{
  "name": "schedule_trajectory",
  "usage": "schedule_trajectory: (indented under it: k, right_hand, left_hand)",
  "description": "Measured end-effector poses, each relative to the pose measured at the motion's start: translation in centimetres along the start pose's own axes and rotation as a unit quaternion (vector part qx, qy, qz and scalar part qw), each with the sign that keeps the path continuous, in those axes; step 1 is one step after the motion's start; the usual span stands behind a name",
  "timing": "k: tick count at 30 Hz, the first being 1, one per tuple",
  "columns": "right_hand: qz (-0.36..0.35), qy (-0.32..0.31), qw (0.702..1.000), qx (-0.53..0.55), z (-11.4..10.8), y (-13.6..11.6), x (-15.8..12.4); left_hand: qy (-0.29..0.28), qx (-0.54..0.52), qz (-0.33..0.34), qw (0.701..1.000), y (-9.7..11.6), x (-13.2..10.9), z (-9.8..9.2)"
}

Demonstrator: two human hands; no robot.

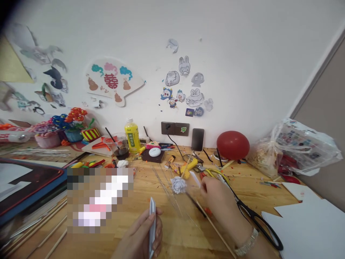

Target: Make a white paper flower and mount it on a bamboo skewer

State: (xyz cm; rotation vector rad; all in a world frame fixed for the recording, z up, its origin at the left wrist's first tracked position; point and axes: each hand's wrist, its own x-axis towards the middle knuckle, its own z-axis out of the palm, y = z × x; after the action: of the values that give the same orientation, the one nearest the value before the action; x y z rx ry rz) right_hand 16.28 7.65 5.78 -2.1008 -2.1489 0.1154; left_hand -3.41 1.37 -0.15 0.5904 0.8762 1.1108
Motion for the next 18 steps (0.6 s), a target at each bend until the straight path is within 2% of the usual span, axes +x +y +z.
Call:
schedule_trajectory:
  k: [2,4,7,11,15,18]
  right_hand:
    - [-0.074,0.001,0.990,0.122,-0.6,-1.2,-1.1]
    - [-0.130,-0.012,0.966,0.222,-0.5,-2.7,-2.3]
    - [-0.144,-0.060,0.939,0.307,0.7,-4.7,-3.8]
    - [-0.141,-0.091,0.922,0.350,2.1,-6.2,-4.9]
    - [-0.138,-0.099,0.916,0.364,2.1,-6.4,-5.2]
    - [-0.136,-0.100,0.917,0.363,1.9,-6.3,-5.4]
  left_hand:
    - [-0.012,0.017,0.019,1.000,-0.2,0.0,-0.1]
    - [-0.026,0.028,0.032,0.999,-0.3,0.0,-0.3]
    - [-0.045,0.032,0.050,0.997,-0.1,-0.2,-0.3]
    - [-0.056,0.048,0.057,0.996,0.4,-0.4,0.0]
    - [-0.063,0.073,0.044,0.994,0.7,-0.6,0.5]
    - [-0.049,0.095,0.058,0.993,0.7,-0.7,0.5]
